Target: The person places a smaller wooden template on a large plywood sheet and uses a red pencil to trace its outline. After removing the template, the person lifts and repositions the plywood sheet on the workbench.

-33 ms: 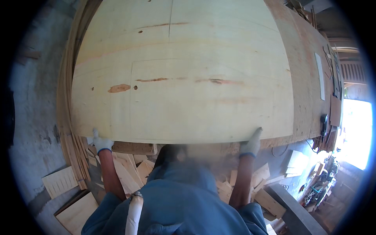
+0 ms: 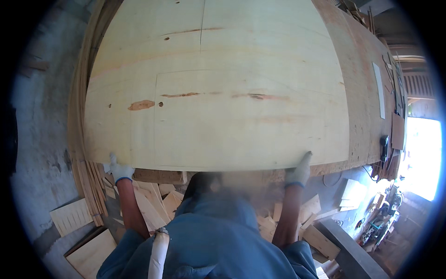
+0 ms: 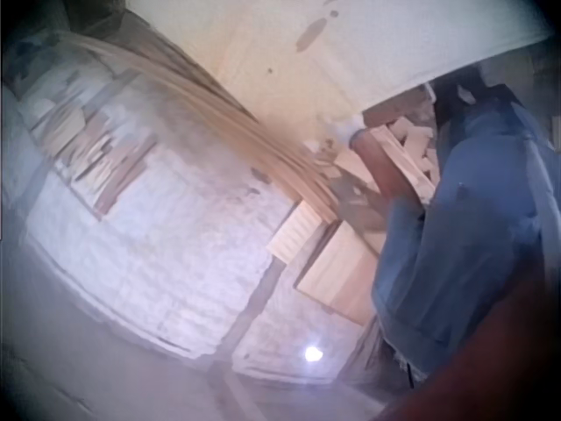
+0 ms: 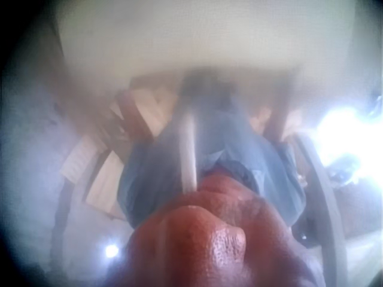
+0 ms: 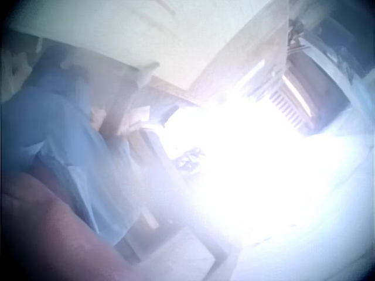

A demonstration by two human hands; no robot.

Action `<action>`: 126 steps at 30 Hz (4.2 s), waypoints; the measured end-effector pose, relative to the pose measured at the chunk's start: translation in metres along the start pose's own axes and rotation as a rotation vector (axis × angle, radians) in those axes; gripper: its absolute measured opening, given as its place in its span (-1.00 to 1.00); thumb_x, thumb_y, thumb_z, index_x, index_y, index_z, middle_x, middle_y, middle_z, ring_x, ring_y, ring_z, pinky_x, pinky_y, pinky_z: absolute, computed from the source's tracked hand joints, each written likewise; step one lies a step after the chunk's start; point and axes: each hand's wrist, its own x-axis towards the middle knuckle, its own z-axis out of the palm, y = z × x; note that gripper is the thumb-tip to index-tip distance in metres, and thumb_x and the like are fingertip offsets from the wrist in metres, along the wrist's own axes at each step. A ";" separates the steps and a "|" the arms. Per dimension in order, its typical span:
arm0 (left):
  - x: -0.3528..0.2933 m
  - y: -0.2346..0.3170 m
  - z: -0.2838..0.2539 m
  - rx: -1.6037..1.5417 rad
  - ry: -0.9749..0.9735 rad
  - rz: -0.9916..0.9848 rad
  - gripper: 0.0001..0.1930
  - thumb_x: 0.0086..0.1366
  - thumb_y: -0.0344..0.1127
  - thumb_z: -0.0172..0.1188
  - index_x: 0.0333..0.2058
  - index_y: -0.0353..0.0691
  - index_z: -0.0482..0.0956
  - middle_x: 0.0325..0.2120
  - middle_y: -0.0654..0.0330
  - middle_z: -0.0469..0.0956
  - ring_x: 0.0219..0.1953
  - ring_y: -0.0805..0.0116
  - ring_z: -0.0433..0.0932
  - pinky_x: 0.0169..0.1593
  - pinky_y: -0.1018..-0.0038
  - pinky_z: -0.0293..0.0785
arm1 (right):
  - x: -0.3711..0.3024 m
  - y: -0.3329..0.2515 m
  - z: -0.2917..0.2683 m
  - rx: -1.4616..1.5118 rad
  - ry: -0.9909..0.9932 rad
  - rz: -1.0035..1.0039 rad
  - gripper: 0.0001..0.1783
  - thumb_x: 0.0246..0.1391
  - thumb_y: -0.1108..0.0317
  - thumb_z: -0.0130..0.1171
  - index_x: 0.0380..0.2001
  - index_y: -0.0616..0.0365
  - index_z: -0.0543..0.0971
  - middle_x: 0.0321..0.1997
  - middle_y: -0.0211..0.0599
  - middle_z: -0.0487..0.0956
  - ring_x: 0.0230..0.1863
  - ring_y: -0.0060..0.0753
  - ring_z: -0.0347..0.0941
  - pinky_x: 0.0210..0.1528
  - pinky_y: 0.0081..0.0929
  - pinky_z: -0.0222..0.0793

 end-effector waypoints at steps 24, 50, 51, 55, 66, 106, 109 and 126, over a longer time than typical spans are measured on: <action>-0.047 0.034 0.038 0.152 0.023 0.189 -0.55 0.42 -0.12 0.11 0.19 -0.17 0.36 0.07 0.09 0.51 0.07 0.17 0.55 0.06 0.16 0.57 | -0.033 -0.039 0.013 0.044 -0.136 -0.110 -0.47 0.29 -0.04 0.13 0.14 0.10 0.47 0.08 -0.30 0.58 0.05 -0.29 0.55 0.01 -0.24 0.59; 0.022 -0.013 -0.016 -0.035 -0.036 0.027 -0.55 0.33 -0.13 0.18 0.16 -0.03 0.39 0.11 0.12 0.48 0.13 0.03 0.49 0.16 -0.01 0.49 | 0.026 0.029 -0.008 -0.026 -0.104 -0.042 -0.40 0.36 -0.10 -0.02 0.19 0.18 0.42 0.09 -0.27 0.53 0.04 -0.36 0.49 -0.02 -0.39 0.46; 0.024 -0.014 -0.018 -0.053 -0.035 0.005 -0.54 0.32 -0.12 0.18 0.16 -0.02 0.38 0.11 0.12 0.49 0.13 0.04 0.50 0.16 -0.01 0.49 | 0.030 0.030 -0.010 -0.034 -0.103 -0.036 -0.40 0.36 -0.10 -0.02 0.20 0.18 0.41 0.10 -0.26 0.52 0.04 -0.35 0.49 0.00 -0.39 0.46; 0.037 -0.018 -0.026 -0.007 -0.065 0.006 -0.52 0.32 -0.09 0.20 0.16 -0.07 0.40 0.11 0.13 0.50 0.12 0.06 0.51 0.15 0.01 0.50 | 0.097 0.070 -0.069 -0.395 -0.171 -0.354 -0.36 0.35 -0.09 0.00 0.24 0.21 0.38 0.15 -0.23 0.51 0.08 -0.30 0.48 0.07 -0.37 0.44; 0.037 -0.019 -0.029 0.011 -0.027 -0.011 -0.45 0.33 0.02 0.18 0.19 -0.14 0.39 0.15 0.09 0.47 0.18 0.07 0.46 0.21 0.04 0.43 | 0.032 0.032 -0.007 0.004 -0.057 0.005 -0.34 0.34 -0.06 0.03 0.22 0.32 0.38 0.18 -0.19 0.49 0.13 -0.27 0.46 0.16 -0.31 0.41; 0.066 -0.019 0.036 0.017 -0.066 -0.052 -0.51 0.43 -0.01 0.04 0.20 -0.14 0.37 0.17 0.13 0.46 0.18 0.06 0.44 0.22 0.03 0.41 | 0.088 0.028 0.040 0.083 -0.041 0.045 -0.49 0.31 -0.05 0.09 0.14 0.06 0.47 0.12 -0.34 0.55 0.08 -0.26 0.50 0.07 -0.22 0.51; 0.072 -0.019 0.034 0.042 -0.047 -0.020 -0.50 0.42 0.01 0.04 0.20 -0.13 0.36 0.17 0.13 0.46 0.19 0.04 0.44 0.24 -0.01 0.38 | 0.091 0.028 0.044 0.073 -0.045 0.039 -0.49 0.31 -0.04 0.09 0.15 0.06 0.47 0.12 -0.35 0.55 0.08 -0.28 0.50 0.09 -0.26 0.50; 0.063 -0.017 0.066 -0.022 0.040 -0.050 -0.51 0.43 -0.01 0.05 0.22 -0.11 0.38 0.21 0.15 0.44 0.24 0.06 0.40 0.29 -0.03 0.31 | 0.080 0.018 0.065 -0.051 0.010 -0.005 -0.34 0.31 -0.06 0.08 0.25 0.25 0.39 0.25 -0.27 0.47 0.23 -0.32 0.39 0.24 -0.39 0.32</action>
